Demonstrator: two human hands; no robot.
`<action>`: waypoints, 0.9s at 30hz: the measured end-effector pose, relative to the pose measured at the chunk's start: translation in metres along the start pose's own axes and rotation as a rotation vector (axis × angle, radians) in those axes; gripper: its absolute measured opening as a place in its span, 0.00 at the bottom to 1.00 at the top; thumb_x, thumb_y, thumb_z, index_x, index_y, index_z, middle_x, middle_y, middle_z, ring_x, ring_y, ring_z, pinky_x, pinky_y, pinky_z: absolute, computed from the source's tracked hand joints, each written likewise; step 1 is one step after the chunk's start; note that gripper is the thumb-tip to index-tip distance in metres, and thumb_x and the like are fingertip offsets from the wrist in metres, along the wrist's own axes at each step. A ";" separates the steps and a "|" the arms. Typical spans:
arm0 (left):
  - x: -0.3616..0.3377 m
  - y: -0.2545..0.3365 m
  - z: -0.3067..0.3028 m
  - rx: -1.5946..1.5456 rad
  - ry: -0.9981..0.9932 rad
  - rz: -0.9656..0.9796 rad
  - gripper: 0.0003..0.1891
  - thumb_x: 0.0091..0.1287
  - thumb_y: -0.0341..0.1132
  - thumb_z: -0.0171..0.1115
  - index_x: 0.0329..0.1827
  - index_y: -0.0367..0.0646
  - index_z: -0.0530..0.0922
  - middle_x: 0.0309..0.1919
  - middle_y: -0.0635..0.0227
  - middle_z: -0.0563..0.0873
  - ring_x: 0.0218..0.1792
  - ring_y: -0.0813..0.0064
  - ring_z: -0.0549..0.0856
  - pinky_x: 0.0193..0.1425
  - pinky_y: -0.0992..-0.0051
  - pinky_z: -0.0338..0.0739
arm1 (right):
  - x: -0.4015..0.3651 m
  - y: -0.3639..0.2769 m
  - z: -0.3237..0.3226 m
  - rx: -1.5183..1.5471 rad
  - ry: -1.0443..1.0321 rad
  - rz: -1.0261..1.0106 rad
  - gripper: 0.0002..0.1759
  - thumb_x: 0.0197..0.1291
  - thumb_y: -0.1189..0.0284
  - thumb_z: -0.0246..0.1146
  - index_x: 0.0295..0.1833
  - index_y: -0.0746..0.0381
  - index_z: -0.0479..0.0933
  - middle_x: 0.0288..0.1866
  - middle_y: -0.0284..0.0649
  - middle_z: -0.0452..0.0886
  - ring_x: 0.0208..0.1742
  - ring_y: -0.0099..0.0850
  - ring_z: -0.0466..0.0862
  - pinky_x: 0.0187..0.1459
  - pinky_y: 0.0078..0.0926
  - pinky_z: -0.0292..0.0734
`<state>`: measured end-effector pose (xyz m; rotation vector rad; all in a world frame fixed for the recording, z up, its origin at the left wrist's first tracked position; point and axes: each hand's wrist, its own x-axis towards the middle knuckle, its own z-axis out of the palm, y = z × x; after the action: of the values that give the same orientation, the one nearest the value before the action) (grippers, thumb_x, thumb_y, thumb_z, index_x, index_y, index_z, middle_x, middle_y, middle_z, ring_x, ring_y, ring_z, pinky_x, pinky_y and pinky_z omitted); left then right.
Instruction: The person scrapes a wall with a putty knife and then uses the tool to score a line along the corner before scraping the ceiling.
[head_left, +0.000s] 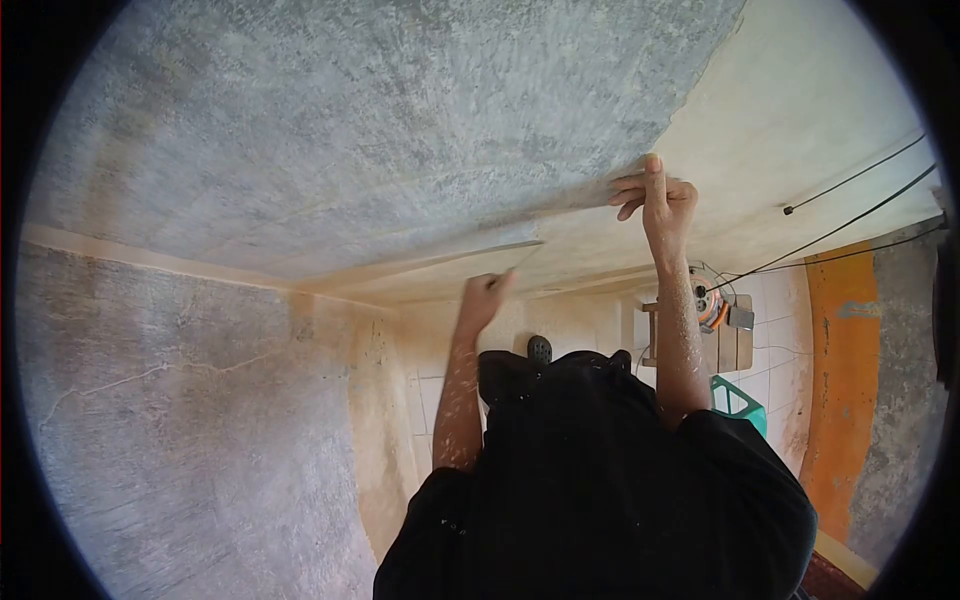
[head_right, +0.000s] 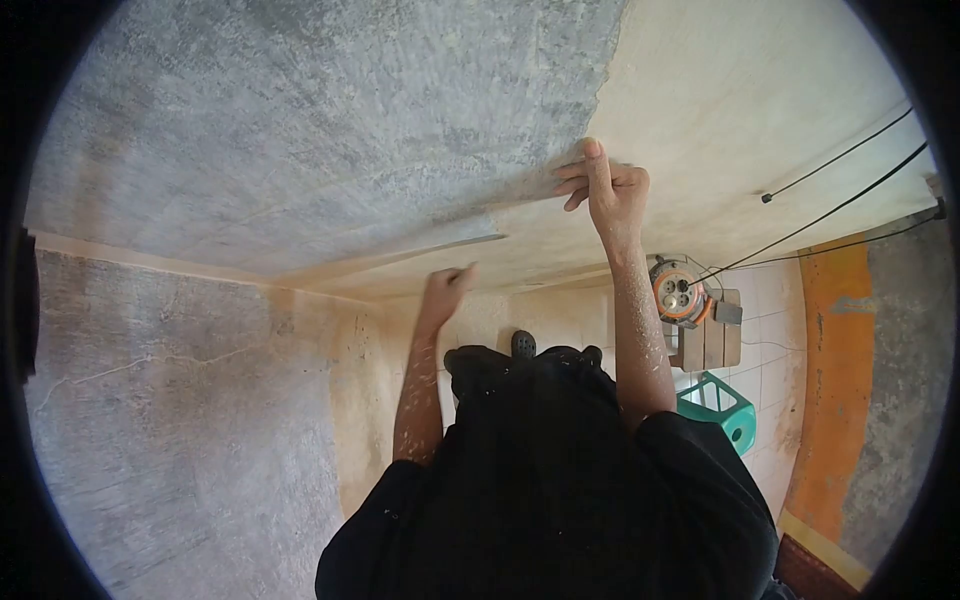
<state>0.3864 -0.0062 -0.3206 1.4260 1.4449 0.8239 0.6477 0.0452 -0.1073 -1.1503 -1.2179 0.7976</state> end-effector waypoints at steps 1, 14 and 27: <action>0.006 0.003 0.018 0.007 -0.019 0.089 0.28 0.66 0.51 0.63 0.27 0.26 0.77 0.15 0.66 0.67 0.23 0.79 0.67 0.27 0.70 0.65 | 0.000 0.000 0.000 -0.006 0.003 0.000 0.30 0.71 0.57 0.56 0.27 0.74 0.82 0.23 0.48 0.84 0.19 0.29 0.83 0.18 0.21 0.78; -0.018 0.003 -0.020 0.019 0.076 -0.100 0.26 0.67 0.50 0.63 0.25 0.29 0.77 0.15 0.72 0.68 0.22 0.82 0.64 0.25 0.73 0.60 | 0.000 -0.001 0.003 -0.056 0.022 -0.021 0.33 0.72 0.54 0.53 0.26 0.74 0.82 0.17 0.46 0.81 0.14 0.28 0.79 0.17 0.21 0.74; -0.019 -0.008 0.000 -0.080 0.111 -0.039 0.26 0.67 0.49 0.63 0.23 0.30 0.75 0.15 0.69 0.67 0.23 0.82 0.66 0.26 0.71 0.63 | 0.002 -0.001 0.003 -0.036 0.022 -0.024 0.33 0.72 0.54 0.53 0.26 0.73 0.83 0.16 0.46 0.81 0.13 0.26 0.78 0.17 0.20 0.72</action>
<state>0.3814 -0.0258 -0.3251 1.3054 1.5012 0.9386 0.6446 0.0473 -0.1060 -1.1685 -1.2305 0.7460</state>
